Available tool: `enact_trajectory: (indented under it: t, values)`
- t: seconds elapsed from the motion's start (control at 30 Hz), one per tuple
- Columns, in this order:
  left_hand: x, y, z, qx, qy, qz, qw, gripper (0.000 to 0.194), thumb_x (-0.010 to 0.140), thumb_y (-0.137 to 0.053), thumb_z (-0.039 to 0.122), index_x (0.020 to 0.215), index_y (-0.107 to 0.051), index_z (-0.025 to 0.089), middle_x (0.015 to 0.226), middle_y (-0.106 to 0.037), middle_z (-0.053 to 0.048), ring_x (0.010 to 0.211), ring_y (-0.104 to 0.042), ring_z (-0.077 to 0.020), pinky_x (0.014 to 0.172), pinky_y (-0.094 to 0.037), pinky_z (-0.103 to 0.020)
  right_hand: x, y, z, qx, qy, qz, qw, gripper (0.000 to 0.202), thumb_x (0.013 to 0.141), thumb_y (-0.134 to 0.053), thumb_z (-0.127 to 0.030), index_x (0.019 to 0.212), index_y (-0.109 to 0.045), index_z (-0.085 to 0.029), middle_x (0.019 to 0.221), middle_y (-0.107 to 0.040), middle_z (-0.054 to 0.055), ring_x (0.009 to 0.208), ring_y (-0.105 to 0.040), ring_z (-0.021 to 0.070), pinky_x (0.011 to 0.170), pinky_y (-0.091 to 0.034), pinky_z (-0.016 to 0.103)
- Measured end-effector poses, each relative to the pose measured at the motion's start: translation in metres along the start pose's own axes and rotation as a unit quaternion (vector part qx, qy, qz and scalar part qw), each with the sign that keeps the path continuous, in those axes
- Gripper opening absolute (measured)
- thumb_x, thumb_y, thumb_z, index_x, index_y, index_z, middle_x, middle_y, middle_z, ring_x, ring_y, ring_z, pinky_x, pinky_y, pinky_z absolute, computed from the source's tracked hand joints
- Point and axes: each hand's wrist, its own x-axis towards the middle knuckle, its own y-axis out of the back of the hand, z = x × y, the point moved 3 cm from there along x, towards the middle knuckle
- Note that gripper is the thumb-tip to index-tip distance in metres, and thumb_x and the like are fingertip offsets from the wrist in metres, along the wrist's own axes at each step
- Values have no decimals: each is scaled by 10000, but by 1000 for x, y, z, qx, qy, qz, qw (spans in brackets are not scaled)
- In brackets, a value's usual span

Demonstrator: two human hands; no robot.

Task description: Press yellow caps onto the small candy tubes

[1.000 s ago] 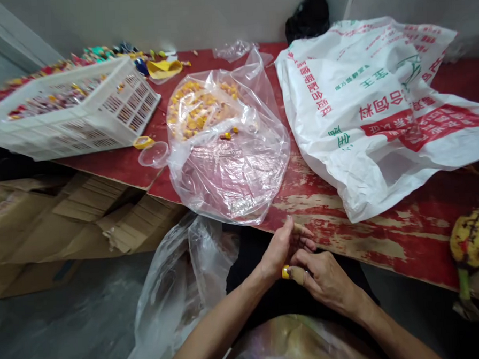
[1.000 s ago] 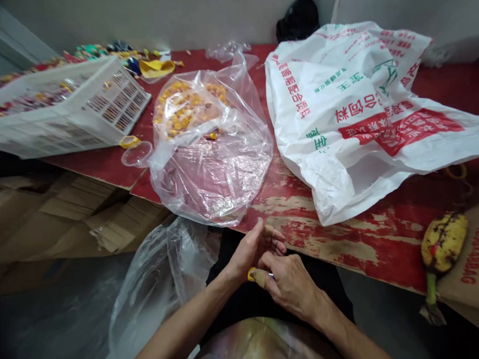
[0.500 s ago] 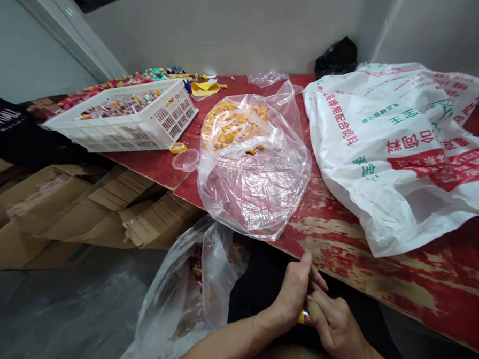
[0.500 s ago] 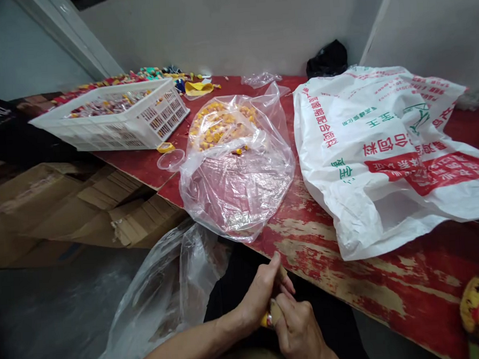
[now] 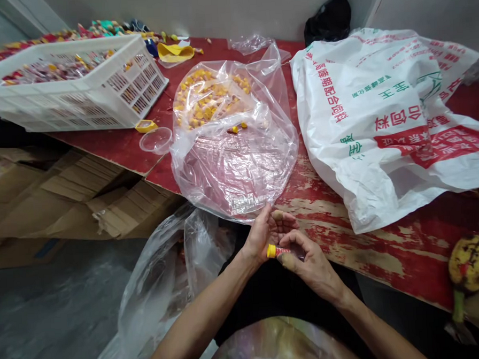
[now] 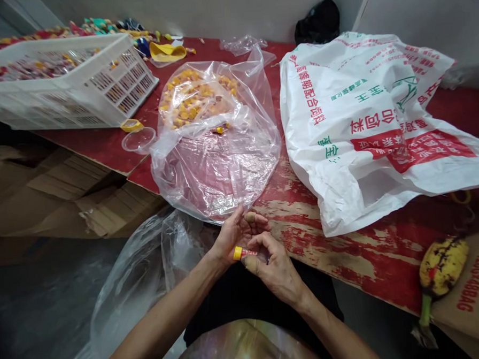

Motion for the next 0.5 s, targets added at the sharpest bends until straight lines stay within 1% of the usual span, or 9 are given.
enact_trajectory:
  t: [0.07,0.17,0.27,0.33,0.43,0.5]
  values:
    - [1,-3,-7,0,-7,2,1000,689,920,-233,549,689,-688,85,660,-662,-125,652,-610,-175,666,-443,-263,-3,-1,-2,-43,38,-9,998,117,806,-593,-283,854,-562,-181,834,-544,3,751,-497,122,641,-403,213]
    - [-2,-6,-23,33,-20,26,999,666,887,-291,591,654,-672,97,597,-630,-94,602,-582,-166,648,-423,-267,-10,-4,-5,-111,129,-13,985,53,836,-569,-229,807,-562,-185,783,-561,-4,701,-528,104,616,-426,191]
    - [-10,-4,-41,79,-15,56,995,684,831,-316,663,608,-643,106,543,-584,-71,528,-526,-146,580,-378,-262,-22,-7,-3,-169,229,7,959,61,870,-563,-226,817,-567,-195,720,-601,-22,622,-580,84,585,-458,153]
    - [-17,0,-52,95,-9,80,992,709,795,-302,709,577,-618,113,525,-559,-64,500,-498,-140,540,-343,-260,-33,-9,4,-213,281,20,936,72,891,-558,-260,852,-575,-202,698,-631,-30,573,-606,77,575,-475,131]
    - [-31,3,-65,99,-6,96,990,729,765,-262,741,530,-582,129,496,-517,-54,470,-473,-142,516,-321,-270,-52,-12,16,-273,329,45,903,119,904,-543,-302,862,-586,-199,677,-660,-16,537,-630,94,565,-495,134]
    - [-38,4,-70,107,-17,103,989,725,768,-232,728,490,-553,141,486,-502,-53,454,-459,-139,510,-321,-280,-61,-14,25,-291,334,72,894,85,887,-562,-268,859,-591,-193,673,-668,8,559,-649,124,587,-514,160]
